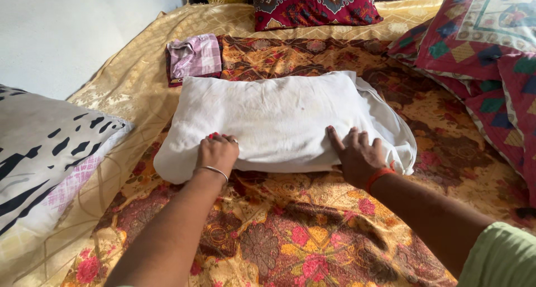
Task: The person inserts a pillow into a white pillowcase on a bed. They align the pillow, tuck it into the case, smooth the fabric, and adjust the corners to fit properly.
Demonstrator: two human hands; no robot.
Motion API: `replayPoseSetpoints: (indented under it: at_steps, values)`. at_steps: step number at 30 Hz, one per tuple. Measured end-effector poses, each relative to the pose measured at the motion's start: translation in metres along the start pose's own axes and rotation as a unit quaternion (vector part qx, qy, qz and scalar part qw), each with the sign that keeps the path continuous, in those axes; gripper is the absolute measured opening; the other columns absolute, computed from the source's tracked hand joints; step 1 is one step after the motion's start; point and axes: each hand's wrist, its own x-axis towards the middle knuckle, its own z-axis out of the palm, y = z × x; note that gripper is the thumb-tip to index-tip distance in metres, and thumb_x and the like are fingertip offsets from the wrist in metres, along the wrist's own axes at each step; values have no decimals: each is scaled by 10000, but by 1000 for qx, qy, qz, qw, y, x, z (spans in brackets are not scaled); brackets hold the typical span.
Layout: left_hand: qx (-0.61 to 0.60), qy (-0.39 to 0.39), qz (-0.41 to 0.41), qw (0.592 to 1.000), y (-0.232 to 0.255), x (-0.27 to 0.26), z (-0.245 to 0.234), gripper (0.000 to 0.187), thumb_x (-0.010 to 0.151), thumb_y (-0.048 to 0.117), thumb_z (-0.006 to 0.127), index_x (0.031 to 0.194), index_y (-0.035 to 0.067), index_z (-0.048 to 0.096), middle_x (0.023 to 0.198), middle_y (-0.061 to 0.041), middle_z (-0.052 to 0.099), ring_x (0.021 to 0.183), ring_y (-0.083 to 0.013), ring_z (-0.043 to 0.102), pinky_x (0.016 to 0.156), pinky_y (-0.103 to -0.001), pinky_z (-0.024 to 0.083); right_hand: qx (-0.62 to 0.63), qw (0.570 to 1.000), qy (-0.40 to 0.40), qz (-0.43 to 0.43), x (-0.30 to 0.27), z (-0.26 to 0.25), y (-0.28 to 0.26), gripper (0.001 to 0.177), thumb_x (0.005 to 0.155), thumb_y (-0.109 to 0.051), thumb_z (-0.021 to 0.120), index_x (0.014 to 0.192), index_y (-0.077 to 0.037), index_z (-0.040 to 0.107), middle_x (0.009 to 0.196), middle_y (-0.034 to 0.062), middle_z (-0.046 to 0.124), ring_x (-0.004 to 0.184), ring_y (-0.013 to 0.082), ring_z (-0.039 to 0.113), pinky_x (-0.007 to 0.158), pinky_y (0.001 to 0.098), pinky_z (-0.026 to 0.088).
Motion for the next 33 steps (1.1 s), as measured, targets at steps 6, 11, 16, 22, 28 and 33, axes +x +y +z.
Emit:
replayPoseSetpoints:
  at_steps: [6, 11, 16, 22, 28, 33]
  values:
    - [-28, 97, -5, 995, -18, -6, -31, 115, 901, 93, 632, 947, 78, 736, 900, -143, 750, 865, -284, 742, 689, -397, 621, -62, 979, 193, -30, 23, 45, -11, 551, 967, -235, 588, 1443, 9, 458, 699, 26, 661, 719, 219, 640, 771, 420, 495]
    - [-40, 39, -24, 998, -27, -18, -49, 145, 907, 121, 612, 954, 119, 749, 990, -78, 749, 999, -248, 709, 750, -430, 618, 32, 991, 111, -60, 21, 44, -1, 171, 1079, -149, 471, 1167, -53, 583, 536, -45, 557, 469, 135, 517, 825, 403, 462]
    - [-60, 9, -86, 994, -51, -13, -50, 196, 941, 158, 577, 999, 169, 763, 1119, -42, 734, 1106, -237, 672, 869, -477, 586, 75, 984, 131, -96, 9, 4, -2, 141, 1021, -127, 529, 970, -149, 658, 539, 5, 603, 487, 168, 514, 923, 388, 415]
    - [-22, -15, -205, 978, -108, -13, -55, 238, 1006, 237, 538, 1077, 218, 765, 1170, -27, 722, 1168, -239, 650, 1103, -603, 423, 152, 899, 354, -210, -5, -49, -24, 113, 894, -59, 648, 871, -164, 684, 725, 20, 720, 611, 175, 620, 960, 460, 390]
    - [-152, -288, -147, 934, -107, -33, -61, 297, 929, 152, 671, 1219, 150, 734, 1319, -135, 688, 1227, -308, 666, 1030, -447, 539, 82, 949, 184, -244, -50, -45, -85, 38, 949, -122, 655, 940, -143, 685, 741, 40, 724, 703, 196, 686, 1057, 485, 364]
    - [-164, -336, -74, 924, -77, -14, -84, 312, 871, 143, 688, 1173, 97, 750, 1266, -151, 724, 1170, -313, 709, 1002, -439, 567, 153, 940, 198, -230, -50, -18, -85, 107, 999, -127, 609, 1005, -150, 713, 906, 28, 758, 802, 173, 702, 1058, 445, 428]
